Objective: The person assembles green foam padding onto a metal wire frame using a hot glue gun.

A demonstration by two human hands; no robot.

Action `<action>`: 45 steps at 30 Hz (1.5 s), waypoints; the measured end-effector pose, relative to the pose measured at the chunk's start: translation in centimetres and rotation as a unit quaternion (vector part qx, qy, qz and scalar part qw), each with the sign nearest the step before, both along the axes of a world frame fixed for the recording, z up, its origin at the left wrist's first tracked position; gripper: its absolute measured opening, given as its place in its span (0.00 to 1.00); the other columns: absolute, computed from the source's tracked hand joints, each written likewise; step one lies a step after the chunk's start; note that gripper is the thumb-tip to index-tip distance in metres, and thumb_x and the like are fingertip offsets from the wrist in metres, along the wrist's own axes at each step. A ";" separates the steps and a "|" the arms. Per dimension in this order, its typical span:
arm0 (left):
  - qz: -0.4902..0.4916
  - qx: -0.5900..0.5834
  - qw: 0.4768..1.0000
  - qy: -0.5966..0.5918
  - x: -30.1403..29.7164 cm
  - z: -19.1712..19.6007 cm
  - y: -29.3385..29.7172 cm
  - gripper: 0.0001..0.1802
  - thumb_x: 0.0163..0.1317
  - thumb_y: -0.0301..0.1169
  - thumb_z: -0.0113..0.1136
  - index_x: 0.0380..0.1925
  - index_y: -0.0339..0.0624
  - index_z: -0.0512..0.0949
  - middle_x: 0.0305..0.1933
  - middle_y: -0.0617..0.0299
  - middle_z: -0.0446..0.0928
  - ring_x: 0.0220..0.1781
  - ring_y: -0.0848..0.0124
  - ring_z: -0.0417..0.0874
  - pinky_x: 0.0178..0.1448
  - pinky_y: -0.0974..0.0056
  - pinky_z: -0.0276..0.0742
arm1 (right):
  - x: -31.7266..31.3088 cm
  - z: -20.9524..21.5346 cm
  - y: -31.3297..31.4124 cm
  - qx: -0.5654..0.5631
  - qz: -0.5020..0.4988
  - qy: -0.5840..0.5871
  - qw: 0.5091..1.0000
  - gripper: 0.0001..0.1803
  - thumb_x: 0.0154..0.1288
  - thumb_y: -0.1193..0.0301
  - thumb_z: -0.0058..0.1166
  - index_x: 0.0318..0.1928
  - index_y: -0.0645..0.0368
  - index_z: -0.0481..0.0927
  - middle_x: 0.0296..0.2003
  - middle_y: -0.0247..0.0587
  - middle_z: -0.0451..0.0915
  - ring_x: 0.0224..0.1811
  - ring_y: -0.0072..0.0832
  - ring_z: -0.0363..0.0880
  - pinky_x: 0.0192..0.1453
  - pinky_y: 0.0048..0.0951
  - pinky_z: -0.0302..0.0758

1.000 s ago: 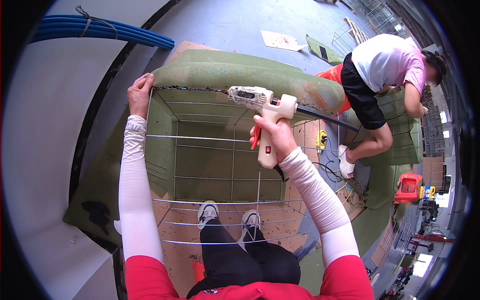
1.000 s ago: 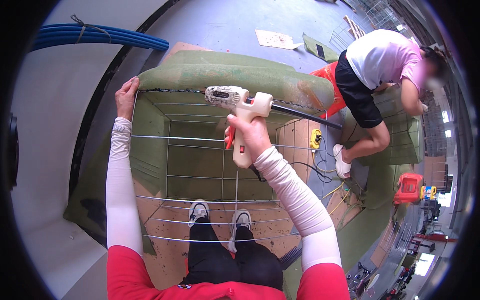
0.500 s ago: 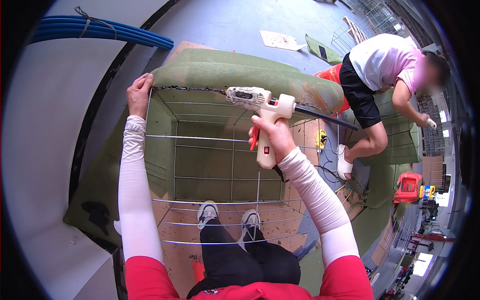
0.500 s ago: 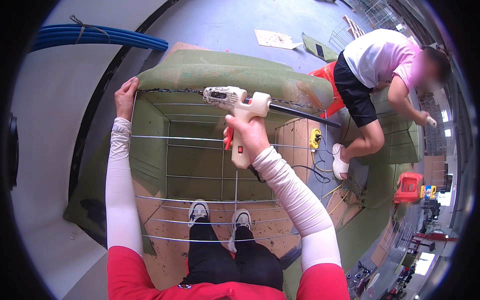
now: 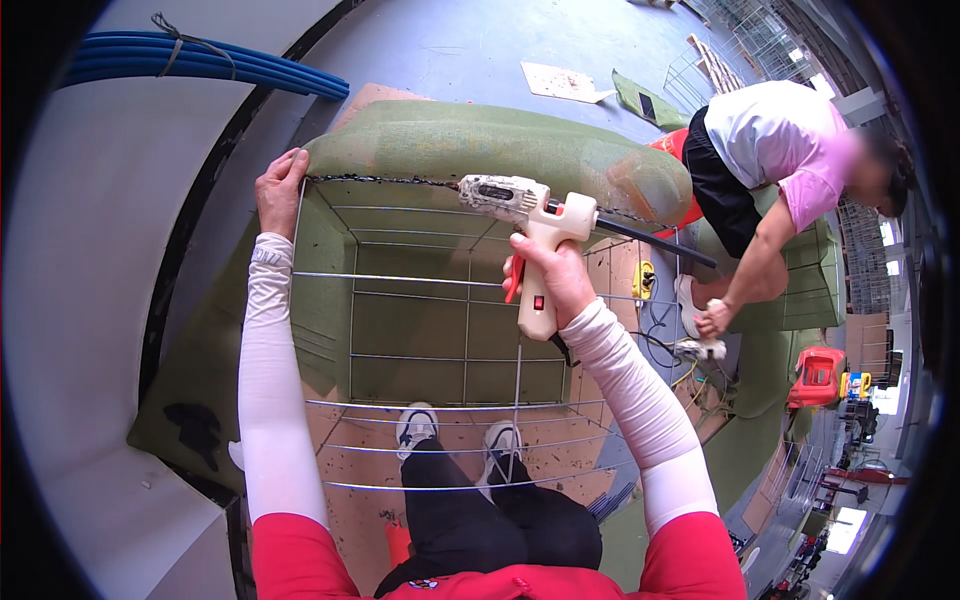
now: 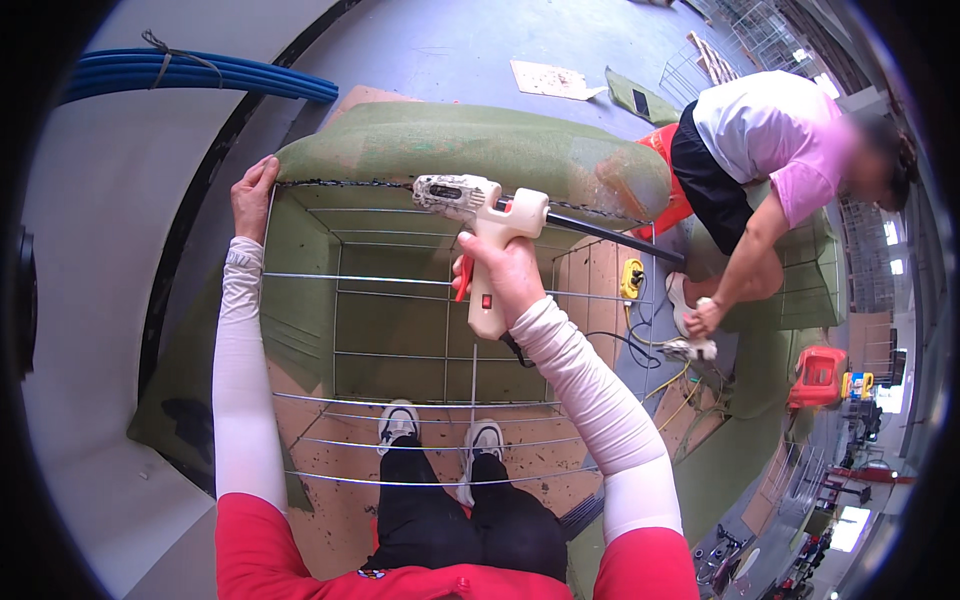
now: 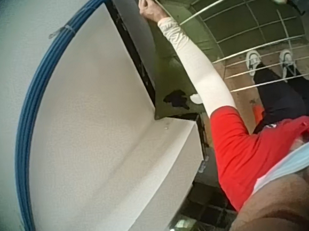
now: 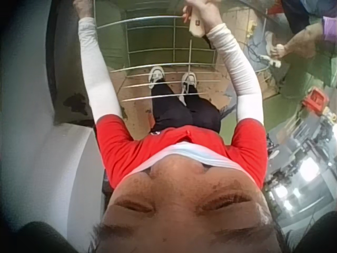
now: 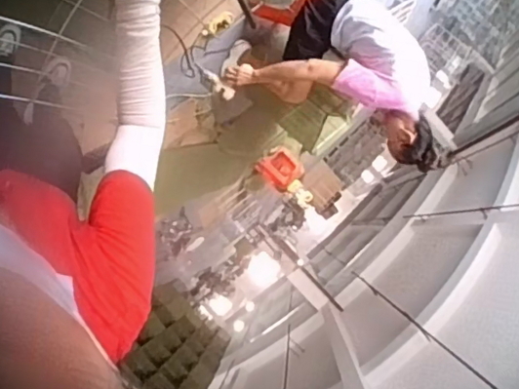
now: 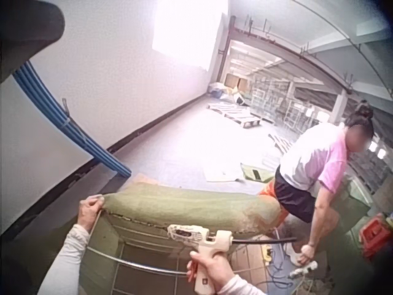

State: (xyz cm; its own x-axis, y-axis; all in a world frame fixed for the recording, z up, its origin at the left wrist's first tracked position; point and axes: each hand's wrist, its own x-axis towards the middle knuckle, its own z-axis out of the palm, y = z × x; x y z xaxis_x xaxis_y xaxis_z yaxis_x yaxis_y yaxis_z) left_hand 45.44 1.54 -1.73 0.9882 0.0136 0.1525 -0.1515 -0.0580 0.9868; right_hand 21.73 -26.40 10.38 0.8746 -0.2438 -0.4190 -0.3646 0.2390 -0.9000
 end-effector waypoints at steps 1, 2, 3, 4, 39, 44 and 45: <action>-0.002 -0.007 1.000 0.001 0.1 -0.2 0.0 0.17 0.57 0.39 0.62 0.37 0.34 0.82 0.49 0.51 0.77 0.53 0.66 0.75 0.56 0.67 0.67 | 0.0 0.0 0.0 -0.001 -0.006 0.003 1.000 0.13 0.60 0.65 0.55 0.37 0.61 0.71 0.22 0.41 0.77 0.20 0.27 0.78 0.22 0.24 0.74; -0.003 -0.007 1.000 0.001 0.3 -0.4 0.0 0.17 0.57 0.39 0.62 0.37 0.34 0.82 0.49 0.51 0.77 0.53 0.66 0.75 0.56 0.67 0.67 | 0.0 0.0 0.0 -0.001 -0.006 0.003 1.000 0.13 0.60 0.65 0.55 0.37 0.61 0.71 0.22 0.41 0.77 0.20 0.27 0.78 0.22 0.24 0.74; -0.001 -0.007 1.000 0.000 0.4 -0.6 0.1 0.17 0.57 0.39 0.62 0.37 0.34 0.82 0.49 0.51 0.77 0.53 0.66 0.75 0.56 0.67 0.67 | 0.1 -0.1 0.1 -0.005 -0.006 -0.001 1.000 0.13 0.60 0.65 0.55 0.37 0.61 0.71 0.22 0.40 0.77 0.20 0.27 0.78 0.22 0.24 0.74; 0.001 -0.006 1.000 -0.001 0.4 -0.6 0.1 0.17 0.57 0.39 0.62 0.37 0.34 0.82 0.49 0.51 0.77 0.53 0.66 0.75 0.56 0.67 0.67 | 0.1 -0.1 0.1 -0.008 -0.004 -0.004 1.000 0.13 0.60 0.65 0.55 0.37 0.61 0.71 0.22 0.40 0.77 0.20 0.27 0.78 0.22 0.24 0.74; 0.012 -0.011 1.000 -0.004 -0.2 0.1 -0.2 0.17 0.56 0.39 0.63 0.36 0.34 0.82 0.47 0.51 0.78 0.52 0.66 0.76 0.56 0.67 0.67 | 2.1 -1.1 3.3 0.057 0.004 0.003 0.998 0.11 0.61 0.65 0.54 0.35 0.60 0.71 0.23 0.40 0.77 0.20 0.28 0.78 0.22 0.26 0.75; 0.014 0.000 1.000 -0.012 -0.2 0.4 -0.3 0.16 0.56 0.38 0.63 0.35 0.34 0.82 0.46 0.50 0.79 0.54 0.65 0.76 0.56 0.66 0.67 | 1.5 -0.4 1.9 0.036 0.011 0.007 0.999 0.12 0.61 0.64 0.53 0.36 0.60 0.71 0.24 0.41 0.77 0.20 0.28 0.78 0.23 0.26 0.75; 0.015 0.002 1.000 -0.012 -0.3 0.5 -0.3 0.16 0.56 0.38 0.63 0.35 0.34 0.82 0.46 0.50 0.79 0.53 0.65 0.76 0.56 0.66 0.67 | 1.4 -0.3 1.9 0.035 0.012 0.011 0.999 0.12 0.61 0.64 0.54 0.36 0.60 0.71 0.24 0.41 0.77 0.20 0.29 0.78 0.23 0.25 0.75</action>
State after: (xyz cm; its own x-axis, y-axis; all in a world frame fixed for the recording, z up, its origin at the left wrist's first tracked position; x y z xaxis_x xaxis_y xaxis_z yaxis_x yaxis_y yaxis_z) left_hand 45.18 1.20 -1.23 0.9833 0.0430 0.1767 -0.1736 -0.0675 0.9825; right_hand 23.16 -24.49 10.07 0.8707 -0.1918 -0.4530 -0.3898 0.2928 -0.8731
